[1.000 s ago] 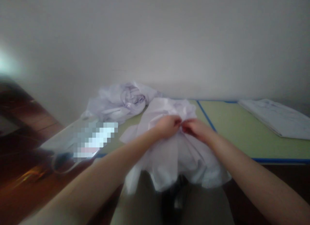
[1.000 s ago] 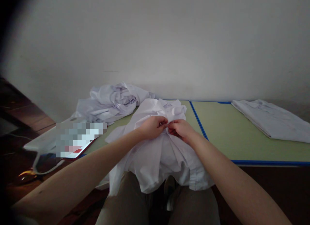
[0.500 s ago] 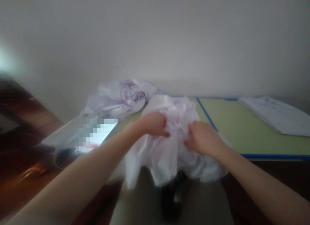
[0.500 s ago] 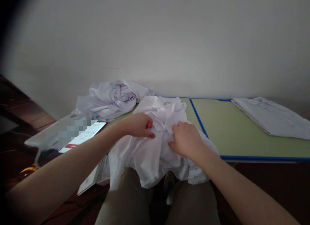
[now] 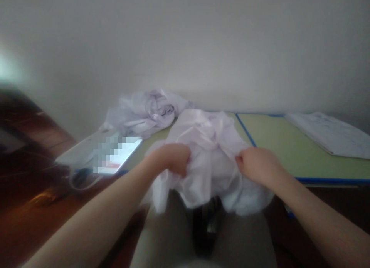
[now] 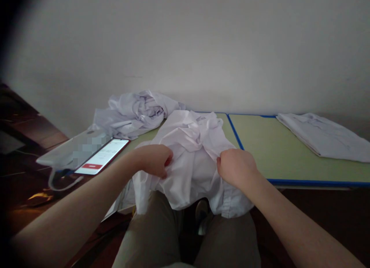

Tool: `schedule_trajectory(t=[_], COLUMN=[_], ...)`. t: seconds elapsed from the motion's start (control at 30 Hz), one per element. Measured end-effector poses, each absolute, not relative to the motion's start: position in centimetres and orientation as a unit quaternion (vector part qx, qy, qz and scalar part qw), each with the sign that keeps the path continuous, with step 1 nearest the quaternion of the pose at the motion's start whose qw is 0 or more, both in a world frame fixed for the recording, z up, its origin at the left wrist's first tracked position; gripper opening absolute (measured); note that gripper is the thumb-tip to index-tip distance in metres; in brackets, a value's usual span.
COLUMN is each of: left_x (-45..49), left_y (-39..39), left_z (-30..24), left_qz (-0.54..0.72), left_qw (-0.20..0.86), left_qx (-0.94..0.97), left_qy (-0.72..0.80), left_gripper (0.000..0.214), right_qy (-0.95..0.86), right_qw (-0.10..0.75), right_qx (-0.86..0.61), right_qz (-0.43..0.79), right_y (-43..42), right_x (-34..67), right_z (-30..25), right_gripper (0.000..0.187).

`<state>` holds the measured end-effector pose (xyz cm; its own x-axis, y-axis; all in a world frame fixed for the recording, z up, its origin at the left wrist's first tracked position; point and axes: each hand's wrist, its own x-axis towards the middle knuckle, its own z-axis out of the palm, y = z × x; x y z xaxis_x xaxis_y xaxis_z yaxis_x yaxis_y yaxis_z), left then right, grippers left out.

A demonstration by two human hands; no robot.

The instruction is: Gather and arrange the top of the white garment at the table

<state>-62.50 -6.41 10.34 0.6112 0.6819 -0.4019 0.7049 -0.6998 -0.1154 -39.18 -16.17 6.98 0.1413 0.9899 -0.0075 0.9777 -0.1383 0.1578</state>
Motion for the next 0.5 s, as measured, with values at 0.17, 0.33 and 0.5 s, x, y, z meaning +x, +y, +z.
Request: schedule_trajectory(t=[0.17,0.33,0.5], left_x=[-63.9,-65.2,-66.1], left_y=[-7.6,-8.5,-10.9], left_z=[9.7,9.6,10.3], left_qz=[-0.181,-0.126,-0.087], left_qw=[0.027,0.015,-0.003], left_qx=[0.907,0.908,0.909], left_qy=[0.380,0.399,0.407], left_gripper=[0.022,0.022,0.020], right_qy=[0.658,0.653,0.665], right_qw=[0.067,0.048,-0.015], right_qx=[0.748,0.751,0.737], right_qz=[0.055,0.084,0.120], right_y=[-17.5,-19.1,-20.1], right_x=[-38.4,-37.7,-37.7], right_z=[6.3,5.5,5.9], right_gripper=[0.033,0.029,0.031])
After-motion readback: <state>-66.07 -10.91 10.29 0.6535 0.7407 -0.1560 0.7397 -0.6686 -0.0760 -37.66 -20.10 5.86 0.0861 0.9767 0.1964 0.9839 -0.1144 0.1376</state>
